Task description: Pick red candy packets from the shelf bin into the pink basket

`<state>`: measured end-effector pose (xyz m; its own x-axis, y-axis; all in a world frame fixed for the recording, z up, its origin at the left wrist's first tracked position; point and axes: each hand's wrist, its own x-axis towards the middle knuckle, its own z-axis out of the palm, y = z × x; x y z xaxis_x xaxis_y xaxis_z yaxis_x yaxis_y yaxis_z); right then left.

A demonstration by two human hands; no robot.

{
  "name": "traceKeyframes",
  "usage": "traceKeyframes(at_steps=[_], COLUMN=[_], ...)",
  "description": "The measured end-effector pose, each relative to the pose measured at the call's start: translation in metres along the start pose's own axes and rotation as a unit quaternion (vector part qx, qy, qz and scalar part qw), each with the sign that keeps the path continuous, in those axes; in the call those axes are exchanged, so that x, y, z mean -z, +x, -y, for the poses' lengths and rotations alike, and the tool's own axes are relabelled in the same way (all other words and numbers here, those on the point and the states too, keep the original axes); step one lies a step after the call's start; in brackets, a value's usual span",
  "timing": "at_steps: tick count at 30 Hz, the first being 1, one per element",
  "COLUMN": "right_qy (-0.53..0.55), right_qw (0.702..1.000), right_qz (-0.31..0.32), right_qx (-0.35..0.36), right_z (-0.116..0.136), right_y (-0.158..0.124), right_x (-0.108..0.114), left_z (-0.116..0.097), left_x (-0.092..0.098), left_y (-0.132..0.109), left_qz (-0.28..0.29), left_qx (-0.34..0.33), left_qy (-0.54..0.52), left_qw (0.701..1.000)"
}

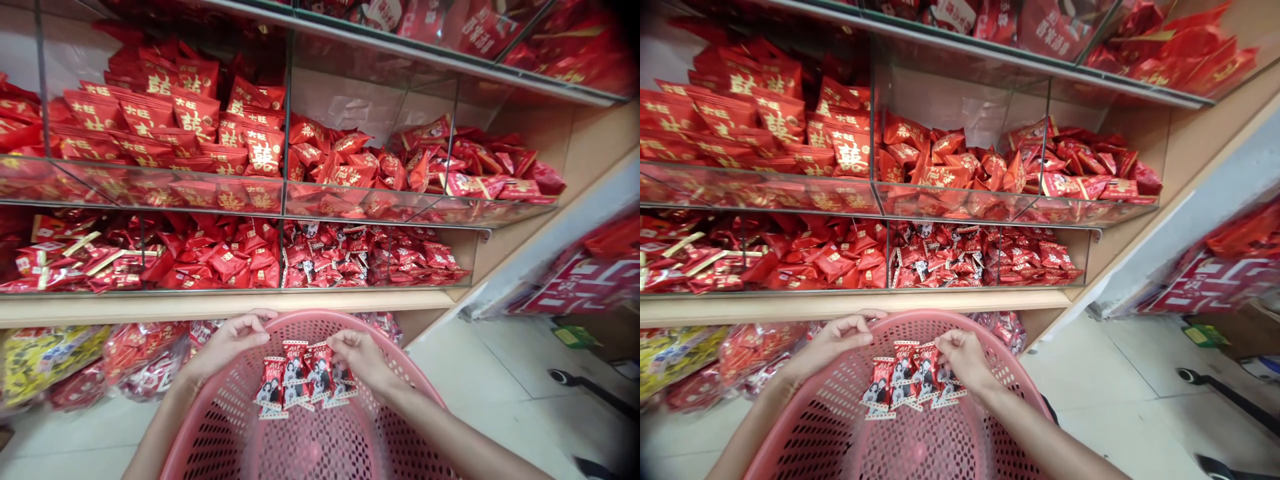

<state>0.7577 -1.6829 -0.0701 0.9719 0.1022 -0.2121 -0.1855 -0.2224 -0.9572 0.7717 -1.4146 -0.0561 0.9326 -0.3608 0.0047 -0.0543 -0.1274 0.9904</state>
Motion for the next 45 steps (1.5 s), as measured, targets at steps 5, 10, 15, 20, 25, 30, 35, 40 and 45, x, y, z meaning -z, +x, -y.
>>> traceKeyframes(at_steps=[5, 10, 15, 20, 25, 30, 35, 40, 45], right_qy=[-0.050, -0.164, -0.267, -0.334, -0.417, -0.419, -0.359, -0.295, -0.420], right_qw=[0.999, 0.983, 0.953, 0.928, 0.890, 0.886, 0.900, 0.876, 0.799], right_qz=[-0.012, -0.044, -0.075, -0.092, -0.106, -0.121, -0.124, -0.148, -0.090], right_qx=[0.000, 0.074, 0.125, 0.136, 0.149, 0.158, 0.212, 0.351, 0.420], right_z=[-0.008, -0.014, -0.009, -0.007, -0.007, -0.011, 0.010, 0.068, 0.096], right_y=[0.014, 0.017, 0.014, 0.012, 0.010, 0.011, 0.003, 0.012, 0.048], right_x=[-0.008, -0.008, -0.007, -0.008, -0.009, -0.008, 0.003, 0.045, 0.076], left_z=[0.002, -0.001, -0.003, -0.001, -0.002, -0.003, 0.000, 0.003, 0.000], left_x=[0.001, 0.000, -0.001, 0.000, 0.000, 0.000, 0.001, 0.001, 0.001], left_y=[0.000, 0.001, 0.000, 0.000, 0.000, -0.001, 0.000, 0.000, -0.001], left_qz=[-0.002, 0.004, 0.006, 0.008, 0.004, 0.001, 0.005, 0.005, 0.006], left_qx=[-0.002, -0.007, -0.004, -0.011, -0.006, 0.001, -0.005, -0.010, -0.011], left_qy=[-0.006, -0.010, -0.010, -0.010, -0.009, -0.002, -0.008, -0.009, -0.005], left_qw=[1.000, 1.000, 1.000, 1.000, 1.000, 1.000, 1.000, 1.000, 1.000])
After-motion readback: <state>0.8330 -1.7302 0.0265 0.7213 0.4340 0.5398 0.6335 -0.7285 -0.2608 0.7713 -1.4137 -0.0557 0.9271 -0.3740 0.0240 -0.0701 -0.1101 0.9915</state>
